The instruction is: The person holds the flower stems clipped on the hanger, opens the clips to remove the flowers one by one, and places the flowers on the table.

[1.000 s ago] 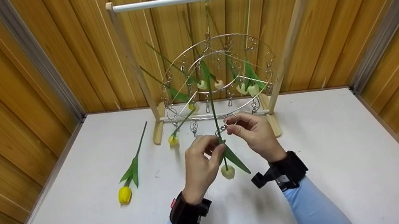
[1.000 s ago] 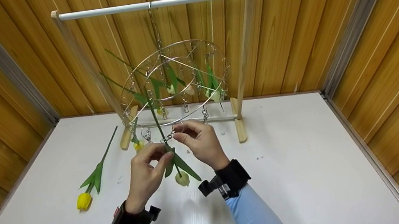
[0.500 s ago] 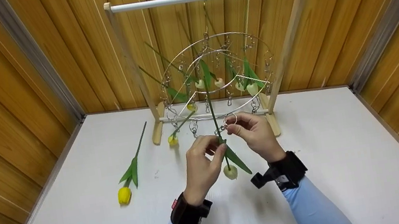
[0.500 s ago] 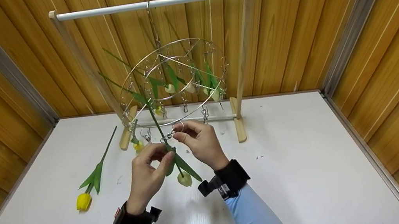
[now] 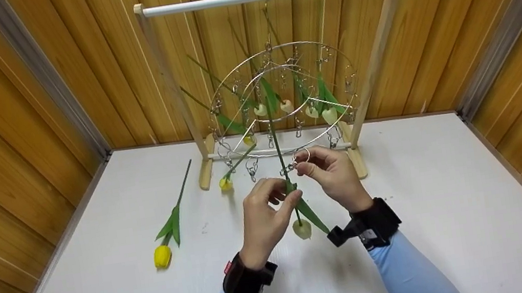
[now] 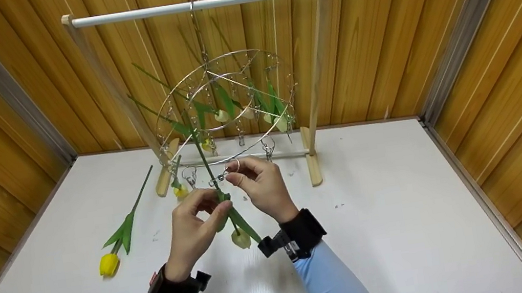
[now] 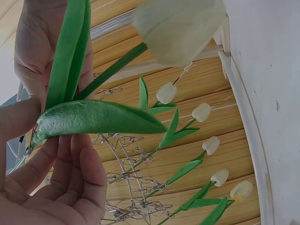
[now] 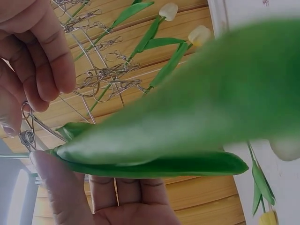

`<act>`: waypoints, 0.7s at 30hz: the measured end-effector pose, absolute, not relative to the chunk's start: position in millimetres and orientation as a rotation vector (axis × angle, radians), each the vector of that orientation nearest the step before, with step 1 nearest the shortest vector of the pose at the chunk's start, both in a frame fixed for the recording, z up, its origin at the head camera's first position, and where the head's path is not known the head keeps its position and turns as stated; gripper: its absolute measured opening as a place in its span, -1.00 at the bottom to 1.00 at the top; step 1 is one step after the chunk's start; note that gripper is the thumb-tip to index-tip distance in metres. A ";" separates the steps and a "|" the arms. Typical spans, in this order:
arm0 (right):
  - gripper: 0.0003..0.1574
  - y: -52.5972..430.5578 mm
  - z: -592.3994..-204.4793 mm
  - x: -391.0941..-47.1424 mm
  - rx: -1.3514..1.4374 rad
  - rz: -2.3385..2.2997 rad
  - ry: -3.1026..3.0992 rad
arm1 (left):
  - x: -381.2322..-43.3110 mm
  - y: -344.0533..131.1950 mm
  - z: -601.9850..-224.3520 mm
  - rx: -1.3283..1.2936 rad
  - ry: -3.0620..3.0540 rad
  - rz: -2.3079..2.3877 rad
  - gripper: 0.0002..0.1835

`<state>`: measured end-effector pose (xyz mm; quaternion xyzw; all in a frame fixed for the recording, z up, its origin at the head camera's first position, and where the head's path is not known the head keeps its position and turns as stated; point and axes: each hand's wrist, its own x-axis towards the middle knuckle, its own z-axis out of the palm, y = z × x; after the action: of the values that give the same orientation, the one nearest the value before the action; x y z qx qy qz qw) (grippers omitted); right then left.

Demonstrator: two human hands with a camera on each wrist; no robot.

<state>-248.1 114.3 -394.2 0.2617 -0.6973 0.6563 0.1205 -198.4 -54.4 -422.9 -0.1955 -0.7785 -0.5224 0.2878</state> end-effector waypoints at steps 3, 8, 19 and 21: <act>-0.83 114.6 -394.1 -248.3 0.761 1.917 -2.035 | -199.1 -54.4 -423.1 -0.536 -2.064 -1.395 -0.87; -0.81 115.1 -393.9 -247.8 0.750 1.938 -2.029 | -199.5 -54.5 -423.1 -0.551 -2.055 -1.380 -0.91; -0.83 114.3 -394.1 -248.0 0.752 1.903 -2.032 | -198.8 -55.3 -422.9 -0.526 -2.065 -1.385 -0.89; -0.83 114.3 -393.7 -248.0 0.751 1.902 -2.028 | -198.9 -55.4 -422.4 -0.524 -2.065 -1.388 -0.88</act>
<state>-248.0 114.3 -393.7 0.2585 -0.6982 0.6548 0.1301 -198.9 -55.4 -422.4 -0.1968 -0.7760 -0.5215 0.2952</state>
